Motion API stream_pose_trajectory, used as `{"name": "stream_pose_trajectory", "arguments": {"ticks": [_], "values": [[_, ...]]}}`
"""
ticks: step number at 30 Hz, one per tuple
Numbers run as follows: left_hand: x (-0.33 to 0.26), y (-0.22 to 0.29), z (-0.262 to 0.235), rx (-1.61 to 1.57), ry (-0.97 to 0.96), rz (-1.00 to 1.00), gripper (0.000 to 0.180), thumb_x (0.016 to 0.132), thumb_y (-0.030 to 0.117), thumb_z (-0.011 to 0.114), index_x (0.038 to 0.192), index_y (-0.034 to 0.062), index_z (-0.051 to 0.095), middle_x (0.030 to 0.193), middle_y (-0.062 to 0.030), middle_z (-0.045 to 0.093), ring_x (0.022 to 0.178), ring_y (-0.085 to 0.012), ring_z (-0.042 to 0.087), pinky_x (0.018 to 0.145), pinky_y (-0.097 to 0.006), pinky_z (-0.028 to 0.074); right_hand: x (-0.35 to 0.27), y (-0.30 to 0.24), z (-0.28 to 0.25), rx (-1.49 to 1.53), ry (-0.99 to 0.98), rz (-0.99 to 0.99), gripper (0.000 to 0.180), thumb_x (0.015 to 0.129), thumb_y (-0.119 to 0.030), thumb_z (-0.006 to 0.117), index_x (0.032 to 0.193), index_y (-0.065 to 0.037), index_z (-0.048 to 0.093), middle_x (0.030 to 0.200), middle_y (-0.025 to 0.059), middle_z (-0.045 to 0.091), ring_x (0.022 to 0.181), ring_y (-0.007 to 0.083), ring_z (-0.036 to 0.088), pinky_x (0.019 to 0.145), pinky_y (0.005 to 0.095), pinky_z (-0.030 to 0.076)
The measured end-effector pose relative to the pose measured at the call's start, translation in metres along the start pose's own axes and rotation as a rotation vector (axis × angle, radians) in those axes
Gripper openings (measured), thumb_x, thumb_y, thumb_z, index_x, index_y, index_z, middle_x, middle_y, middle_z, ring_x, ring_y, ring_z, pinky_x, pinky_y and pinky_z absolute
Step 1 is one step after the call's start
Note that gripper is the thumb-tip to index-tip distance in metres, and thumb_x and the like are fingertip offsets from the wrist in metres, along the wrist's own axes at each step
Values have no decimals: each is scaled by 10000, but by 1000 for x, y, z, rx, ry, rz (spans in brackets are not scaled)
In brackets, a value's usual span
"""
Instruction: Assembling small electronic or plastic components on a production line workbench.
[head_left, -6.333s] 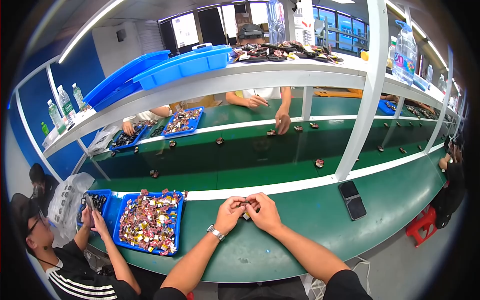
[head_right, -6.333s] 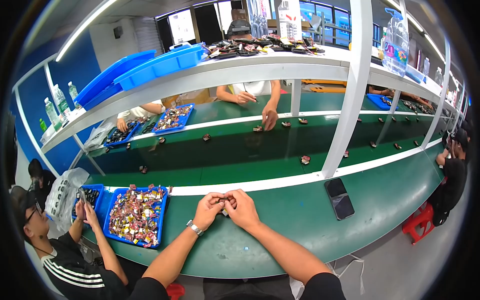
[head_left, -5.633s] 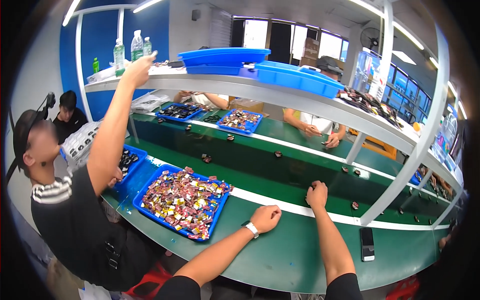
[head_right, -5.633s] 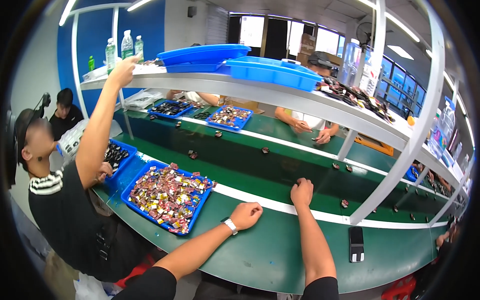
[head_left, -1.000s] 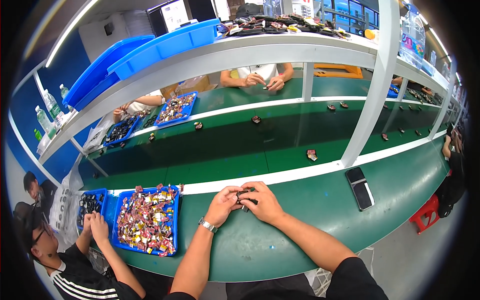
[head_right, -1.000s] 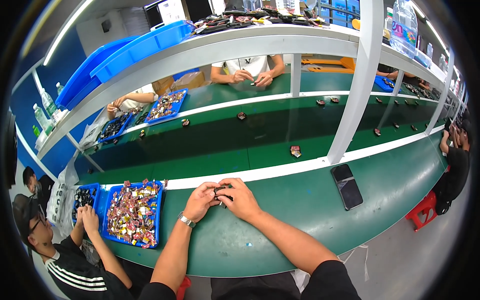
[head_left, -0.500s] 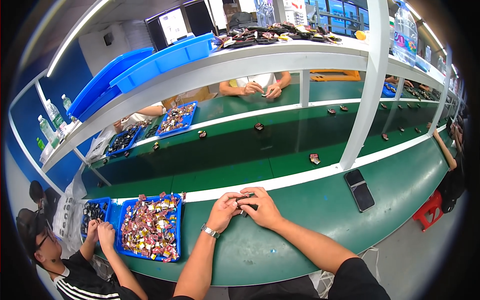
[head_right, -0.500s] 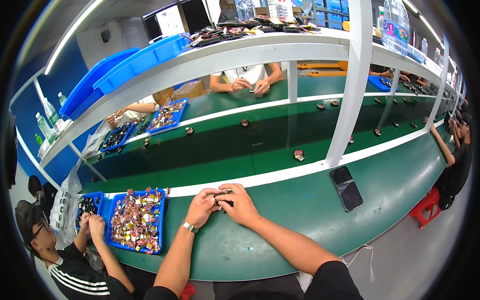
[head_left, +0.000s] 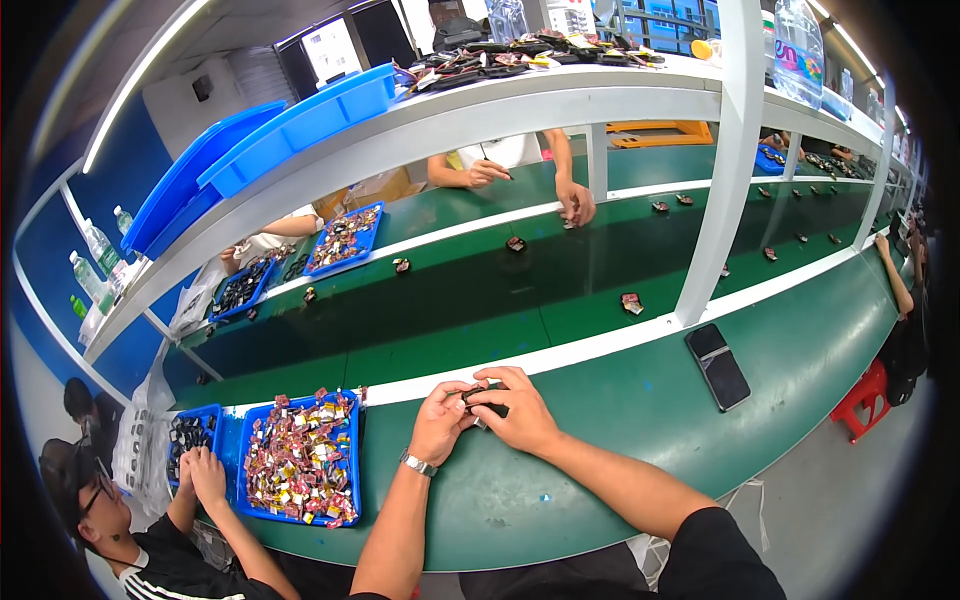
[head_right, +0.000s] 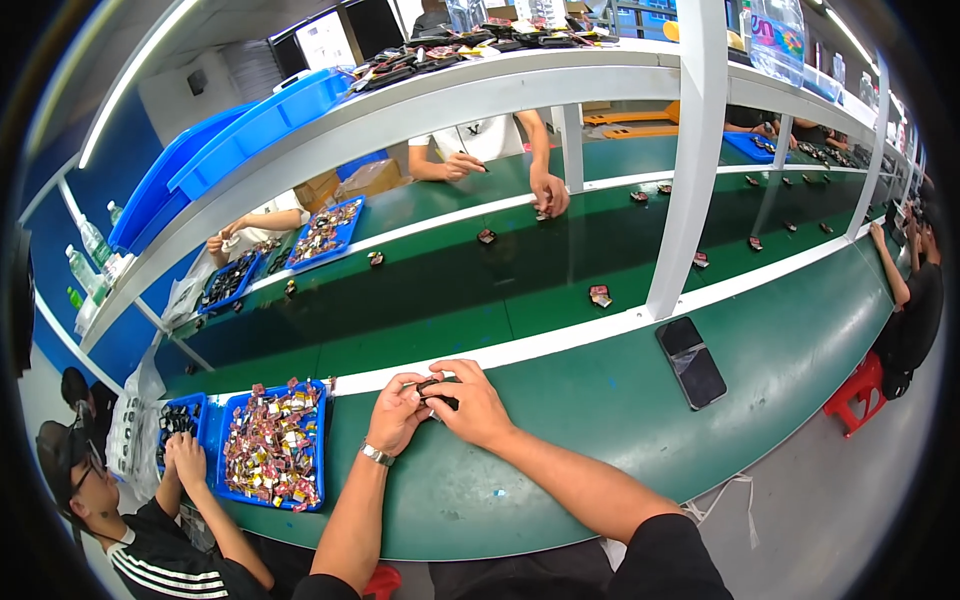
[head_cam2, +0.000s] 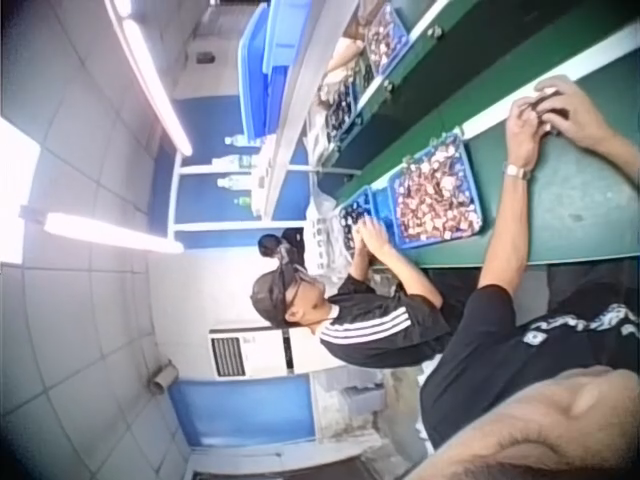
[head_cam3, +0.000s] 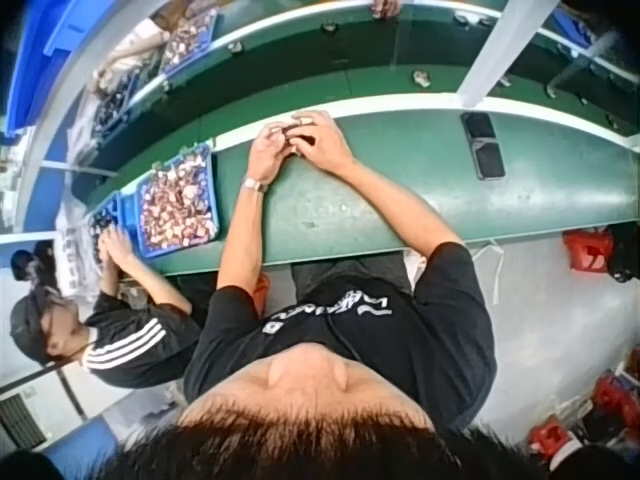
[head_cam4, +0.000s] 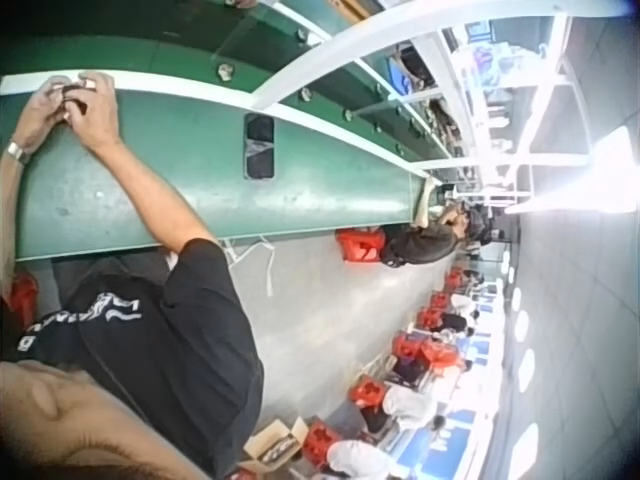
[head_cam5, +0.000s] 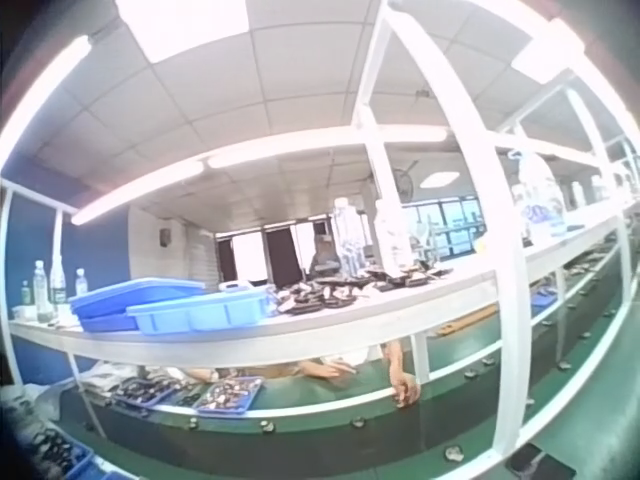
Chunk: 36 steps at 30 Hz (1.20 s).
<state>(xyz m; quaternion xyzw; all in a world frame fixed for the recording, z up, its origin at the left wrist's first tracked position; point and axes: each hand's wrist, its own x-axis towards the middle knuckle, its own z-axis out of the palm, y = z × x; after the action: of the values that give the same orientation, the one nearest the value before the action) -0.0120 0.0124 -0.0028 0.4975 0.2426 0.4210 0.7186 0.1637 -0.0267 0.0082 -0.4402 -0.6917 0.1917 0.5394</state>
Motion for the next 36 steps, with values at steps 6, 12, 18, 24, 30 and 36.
{"name": "stream_pose_trajectory", "arguments": {"ticks": [6,12,18,24,30,36], "values": [[1,0,0,12,-20,6,215,976,113,516,1181,55,486,1294,-146,558,1117,-197,585,904,-341,517,-1,3,0,35,-38,34,188,776,-98,724,961,-125,738,1226,48,574,1174,255,483,963,367,455],[-1,-5,1,24,34,45,222,966,142,550,1165,77,477,1323,-155,533,1117,-225,585,901,-377,520,1,4,-3,45,-107,-3,218,790,-103,711,1006,-127,727,1280,58,541,1214,272,452,988,380,436],[-2,-2,3,38,51,21,257,972,111,523,1216,59,460,1232,-125,601,1071,-196,605,890,-346,521,-1,0,-1,40,-15,-3,188,799,-82,702,987,-77,709,1202,78,580,1119,247,533,898,344,493],[-1,3,8,63,55,-24,249,979,83,491,1225,58,464,1129,-90,637,1033,-168,619,867,-330,530,2,-2,-1,21,89,-55,96,800,-47,677,895,-51,663,1045,64,612,939,242,600,744,335,526],[-1,3,7,68,89,-46,250,977,78,489,1225,56,472,1121,-79,638,1005,-151,622,860,-310,531,4,-10,-2,-105,110,-165,128,767,-27,687,888,-53,656,1010,68,606,897,237,601,722,341,527],[-3,3,7,27,87,-58,263,967,74,505,1227,56,474,1106,-67,637,992,-142,620,863,-308,528,3,-15,-4,-294,84,-299,168,747,-40,706,907,-56,654,1006,61,597,907,245,602,717,344,537]]}}
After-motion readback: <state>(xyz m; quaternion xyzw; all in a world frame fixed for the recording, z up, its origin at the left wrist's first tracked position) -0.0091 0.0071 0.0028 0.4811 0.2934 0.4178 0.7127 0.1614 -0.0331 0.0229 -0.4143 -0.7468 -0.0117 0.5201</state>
